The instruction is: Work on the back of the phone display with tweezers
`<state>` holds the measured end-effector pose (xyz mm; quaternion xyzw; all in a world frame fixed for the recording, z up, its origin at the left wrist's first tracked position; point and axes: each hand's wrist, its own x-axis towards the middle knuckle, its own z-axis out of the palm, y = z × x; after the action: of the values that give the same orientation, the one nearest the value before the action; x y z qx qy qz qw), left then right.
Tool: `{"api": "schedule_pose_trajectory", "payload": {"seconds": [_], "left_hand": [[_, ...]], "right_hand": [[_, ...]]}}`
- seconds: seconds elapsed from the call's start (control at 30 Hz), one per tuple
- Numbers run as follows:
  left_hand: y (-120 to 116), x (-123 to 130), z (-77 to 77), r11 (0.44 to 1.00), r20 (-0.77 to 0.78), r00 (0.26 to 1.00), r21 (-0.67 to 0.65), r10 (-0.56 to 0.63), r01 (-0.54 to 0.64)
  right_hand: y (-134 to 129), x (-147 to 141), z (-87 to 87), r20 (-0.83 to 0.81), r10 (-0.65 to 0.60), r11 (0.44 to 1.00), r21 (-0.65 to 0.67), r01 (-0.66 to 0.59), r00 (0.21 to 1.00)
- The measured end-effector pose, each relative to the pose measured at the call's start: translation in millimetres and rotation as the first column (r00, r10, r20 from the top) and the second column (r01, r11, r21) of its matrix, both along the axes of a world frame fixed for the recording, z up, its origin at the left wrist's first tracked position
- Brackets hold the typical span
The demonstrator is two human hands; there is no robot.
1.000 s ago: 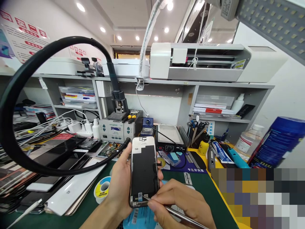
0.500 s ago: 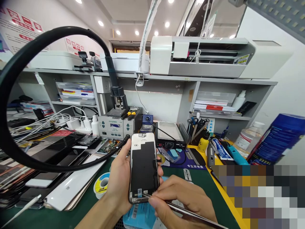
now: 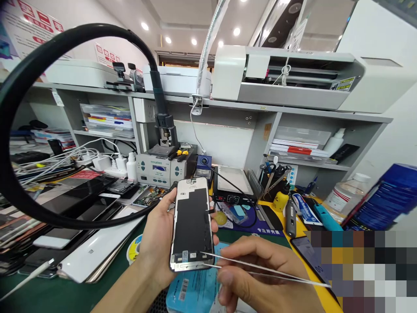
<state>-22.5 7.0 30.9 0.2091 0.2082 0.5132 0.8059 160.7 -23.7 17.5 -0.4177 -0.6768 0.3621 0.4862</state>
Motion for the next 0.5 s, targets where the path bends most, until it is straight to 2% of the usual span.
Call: {"api": "schedule_pose_trajectory", "payload": {"seconds": [0.13, 0.3, 0.4, 0.5], "left_hand": [[1, -1, -0.1, 1.0, 0.008, 1.0, -0.004, 0.015, -0.015], [1, -2, -1.3, 1.0, 0.023, 1.0, 0.023, -0.001, 0.0], [0, -2, -3.4, 0.998, 0.071, 0.997, 0.061, -0.037, 0.032], [-1, -2, -4.8, 0.994, 0.101, 0.993, 0.098, -0.066, 0.056]], "right_hand": [[1, -3, 1.3, 0.018, -0.033, 0.996, 0.078, 0.032, 0.999], [3, 4, 4.6, 0.031, 0.003, 0.996, 0.087, -0.005, 1.0], [5, 10, 6.4, 0.046, 0.123, 0.991, 0.038, -0.125, 0.991], [6, 14, 7.2, 0.063, 0.289, 0.957, -0.023, -0.288, 0.955]]}}
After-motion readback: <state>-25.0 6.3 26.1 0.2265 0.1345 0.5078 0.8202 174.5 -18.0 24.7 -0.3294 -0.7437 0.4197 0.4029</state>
